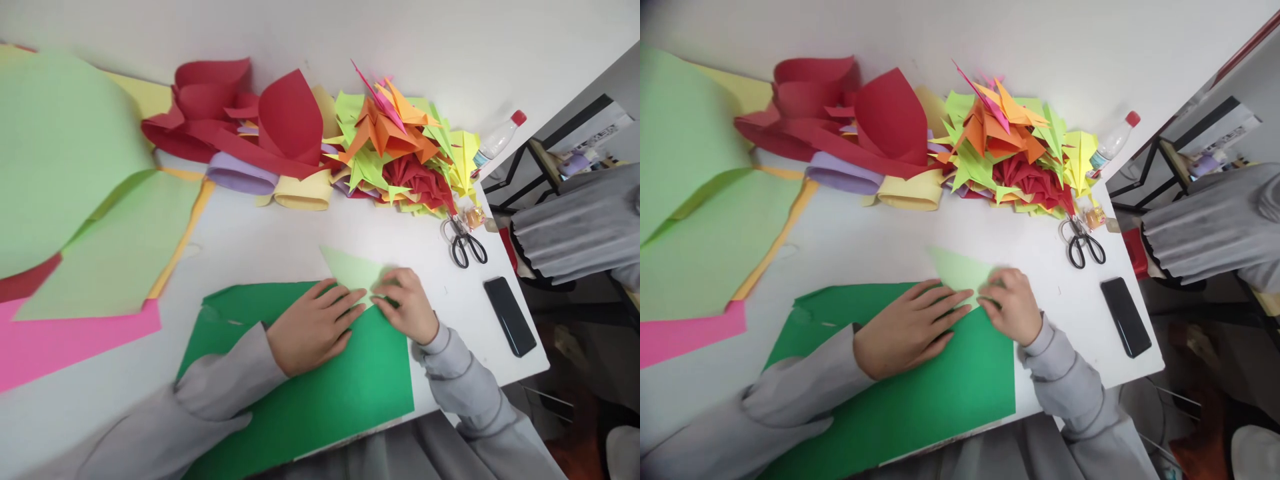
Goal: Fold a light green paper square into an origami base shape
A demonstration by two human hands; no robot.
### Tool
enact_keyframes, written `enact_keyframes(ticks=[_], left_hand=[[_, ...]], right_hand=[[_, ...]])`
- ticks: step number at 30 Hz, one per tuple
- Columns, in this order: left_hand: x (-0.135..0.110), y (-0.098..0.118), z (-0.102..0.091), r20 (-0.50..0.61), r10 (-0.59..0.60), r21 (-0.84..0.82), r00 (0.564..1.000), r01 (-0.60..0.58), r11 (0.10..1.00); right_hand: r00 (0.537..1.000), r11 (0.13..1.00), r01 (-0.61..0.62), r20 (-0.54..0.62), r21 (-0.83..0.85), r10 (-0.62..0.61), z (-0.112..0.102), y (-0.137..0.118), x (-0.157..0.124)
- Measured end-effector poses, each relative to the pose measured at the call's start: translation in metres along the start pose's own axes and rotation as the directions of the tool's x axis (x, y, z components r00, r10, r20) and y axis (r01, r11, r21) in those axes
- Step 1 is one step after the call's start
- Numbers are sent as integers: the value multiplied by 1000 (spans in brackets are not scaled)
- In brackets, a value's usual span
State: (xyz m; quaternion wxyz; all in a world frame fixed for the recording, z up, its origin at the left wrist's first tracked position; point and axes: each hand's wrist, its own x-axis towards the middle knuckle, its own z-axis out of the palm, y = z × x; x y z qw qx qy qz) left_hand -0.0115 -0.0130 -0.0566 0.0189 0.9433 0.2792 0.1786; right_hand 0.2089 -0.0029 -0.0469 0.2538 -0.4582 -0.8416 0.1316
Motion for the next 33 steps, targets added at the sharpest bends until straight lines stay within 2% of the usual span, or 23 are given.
enact_keyframes(ticks=[2, 4, 11, 21, 27, 33], left_hand=[[0, 2, 3, -20, 8, -4, 1000, -8, 1000], [0, 4, 6, -24, 22, -5, 999, -22, 1000], [-1, 7, 10, 13, -3, -30, 1000, 3, 1000], [-2, 3, 8, -29, 4, -54, 1000, -5, 999], [-3, 2, 9, -54, 10, -77, 999, -14, 997], [-3, 1, 9, -52, 4, -102, 999, -10, 995]], right_hand=[[997, 999, 40, 61, -13, -39, 3, -7, -1], [997, 1000, 21, 75, -14, -20, 4, -10, -1], [971, 975, -219, 86, -43, 222, 3, -16, 2], [913, 917, -397, 95, -16, 397, -4, -9, 2], [863, 863, -502, 38, -57, 504, -13, 4, 3], [818, 812, -574, -123, -103, 562, -27, 33, 1]])
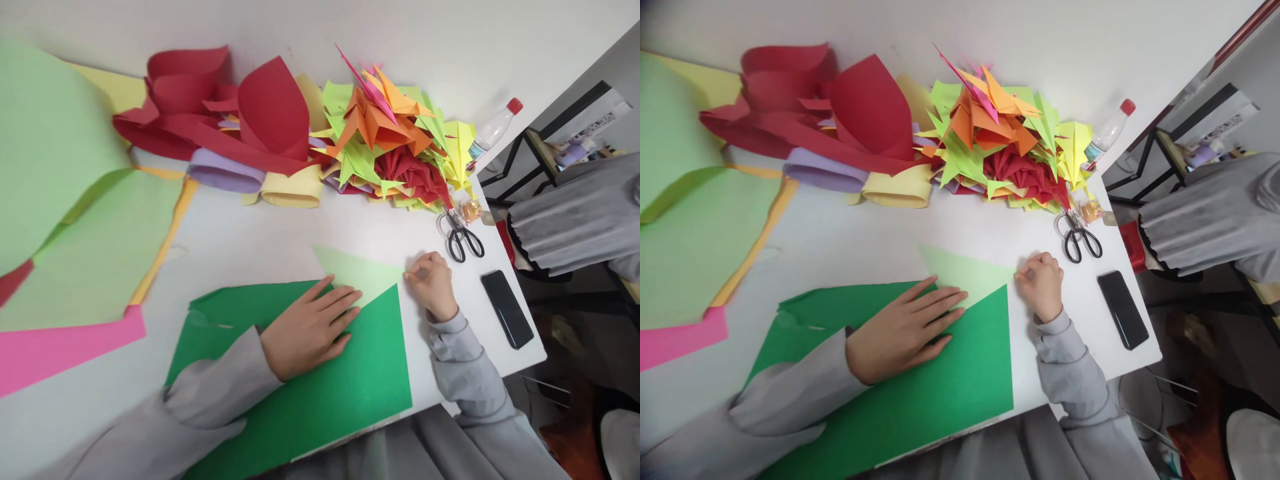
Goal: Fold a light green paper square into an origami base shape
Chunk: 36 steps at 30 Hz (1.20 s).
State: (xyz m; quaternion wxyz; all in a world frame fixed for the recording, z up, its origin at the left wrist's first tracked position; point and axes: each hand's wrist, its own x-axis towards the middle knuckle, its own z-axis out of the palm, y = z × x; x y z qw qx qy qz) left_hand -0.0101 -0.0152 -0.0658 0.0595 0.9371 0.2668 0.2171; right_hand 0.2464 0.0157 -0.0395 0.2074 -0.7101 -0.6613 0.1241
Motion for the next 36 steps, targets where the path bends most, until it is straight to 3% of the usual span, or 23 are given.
enact_keyframes(ticks=[12, 14, 16, 18, 20, 21, 22, 31, 36], left_hand=[[1, 0, -2, 24, 0, -1, 1000, 0, 1000], [0, 0, -1, 11, 6, 9, 1000, -6, 1000], [0, 0, 1, -24, 13, 33, 1000, -13, 999], [0, 0, 3, -74, 29, 62, 997, -24, 998], [1, -1, 4, -99, 43, 85, 994, -35, 996], [2, 0, 4, -96, 43, 89, 994, -35, 995], [2, 0, 4, -83, 38, 88, 996, -31, 996], [4, 7, 1, -22, -2, 100, 1000, 4, 995], [5, 10, 2, -15, -5, 96, 1000, 7, 995]], right_hand=[[996, 1000, 5, -93, 28, -3, -2, 19, 9], [991, 998, 55, -125, 36, -51, -2, 15, 8], [977, 977, 192, -112, 90, -181, -1, 7, 6], [923, 905, 380, -12, 189, -385, 3, -3, 2], [810, 808, 540, 117, 236, -575, 7, -12, -4], [765, 778, 586, 163, 226, -623, 9, -16, -7], [760, 779, 595, 180, 198, -625, 12, -19, -9], [874, 899, 421, 213, 118, -437, 19, -39, -20], [890, 920, 369, 233, 132, -391, 18, -44, -22]])
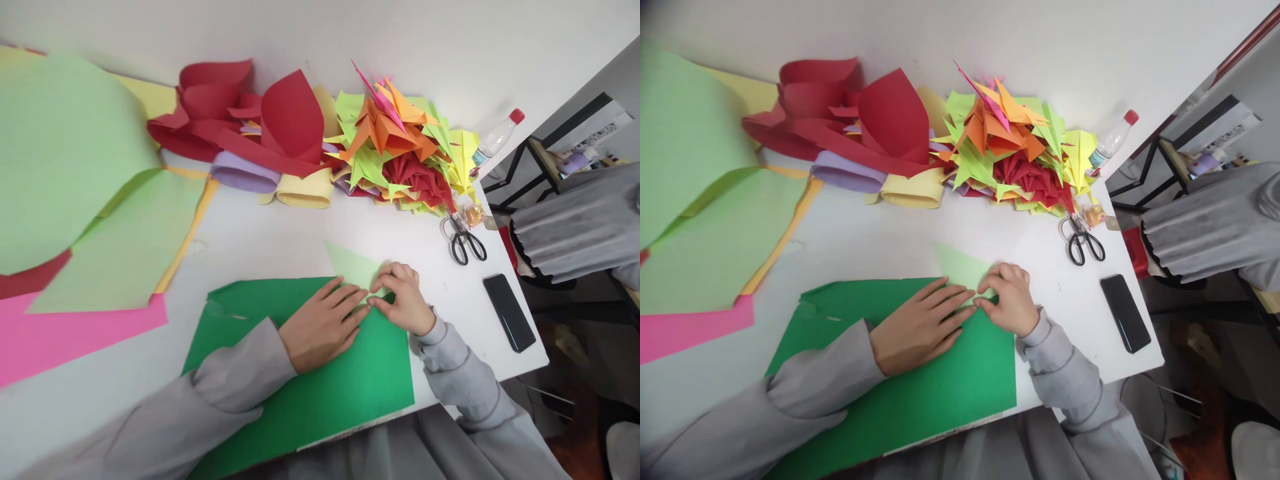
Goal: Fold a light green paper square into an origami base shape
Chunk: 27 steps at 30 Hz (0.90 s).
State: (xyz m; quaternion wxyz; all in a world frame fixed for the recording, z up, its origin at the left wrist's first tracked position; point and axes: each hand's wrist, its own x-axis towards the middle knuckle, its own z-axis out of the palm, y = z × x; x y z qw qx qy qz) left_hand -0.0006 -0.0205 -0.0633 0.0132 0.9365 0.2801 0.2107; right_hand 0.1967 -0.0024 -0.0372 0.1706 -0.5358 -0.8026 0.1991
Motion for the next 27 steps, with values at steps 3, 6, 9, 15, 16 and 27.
enact_keyframes(ticks=[3, 6, 9, 15, 16, 27], left_hand=[[2, 1, -3, 1, -20, -23, 1000, 20, 1000], [2, 1, -6, -4, -40, -61, 999, 40, 997], [0, -1, -6, -3, -37, -89, 999, 36, 995], [-6, -6, -1, -58, -6, -152, 998, -3, 988], [-6, -7, -2, -59, -6, -169, 998, -4, 986], [-11, -19, -5, -227, 1, -160, 974, -39, 986]], right_hand=[[1000, 1000, -1, 6, 7, 1, 0, 1, 0], [1000, 1000, -2, 17, 1, 2, 0, 2, 1], [1000, 1000, 7, 21, -6, -7, -1, 3, 1], [1000, 1000, 23, 15, -9, -23, 0, 6, 0], [1000, 1000, 23, 17, -8, -23, 0, 6, 0], [998, 998, 59, 24, -1, -59, -3, 7, 1]])
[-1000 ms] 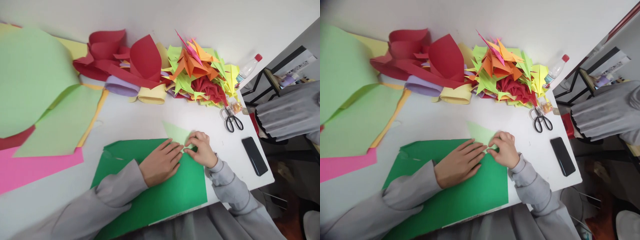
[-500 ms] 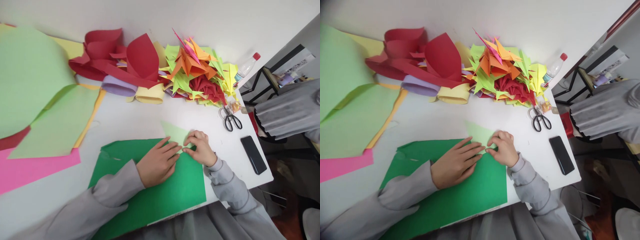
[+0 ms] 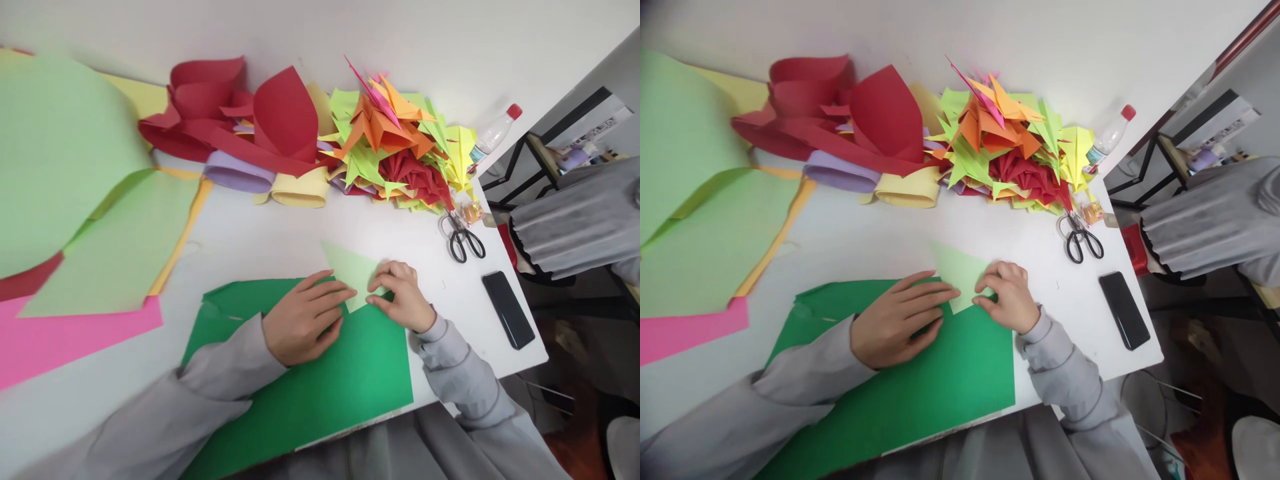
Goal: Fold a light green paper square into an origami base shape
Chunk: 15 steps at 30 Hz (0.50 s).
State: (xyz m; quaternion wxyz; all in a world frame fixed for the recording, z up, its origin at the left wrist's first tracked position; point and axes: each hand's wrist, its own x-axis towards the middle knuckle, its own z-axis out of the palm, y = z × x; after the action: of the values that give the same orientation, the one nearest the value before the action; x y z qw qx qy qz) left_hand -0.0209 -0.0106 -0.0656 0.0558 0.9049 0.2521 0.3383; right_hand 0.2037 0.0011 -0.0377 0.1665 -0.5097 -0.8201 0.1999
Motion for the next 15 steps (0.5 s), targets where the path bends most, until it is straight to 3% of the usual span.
enact_keyframes(ticks=[4, 10, 15], left_hand=[[4, -3, 3, 7, 34, 132, 999, -34, 991], [5, -3, 6, -66, 220, 206, 973, -203, 957], [7, -2, 3, -88, 239, 203, 967, -218, 955]], right_hand=[[998, 998, 50, -26, -26, -51, 1, -1, -2], [982, 976, 181, -32, -117, -186, 4, -1, -4], [919, 896, 373, -35, -241, -392, 8, -3, -3]])
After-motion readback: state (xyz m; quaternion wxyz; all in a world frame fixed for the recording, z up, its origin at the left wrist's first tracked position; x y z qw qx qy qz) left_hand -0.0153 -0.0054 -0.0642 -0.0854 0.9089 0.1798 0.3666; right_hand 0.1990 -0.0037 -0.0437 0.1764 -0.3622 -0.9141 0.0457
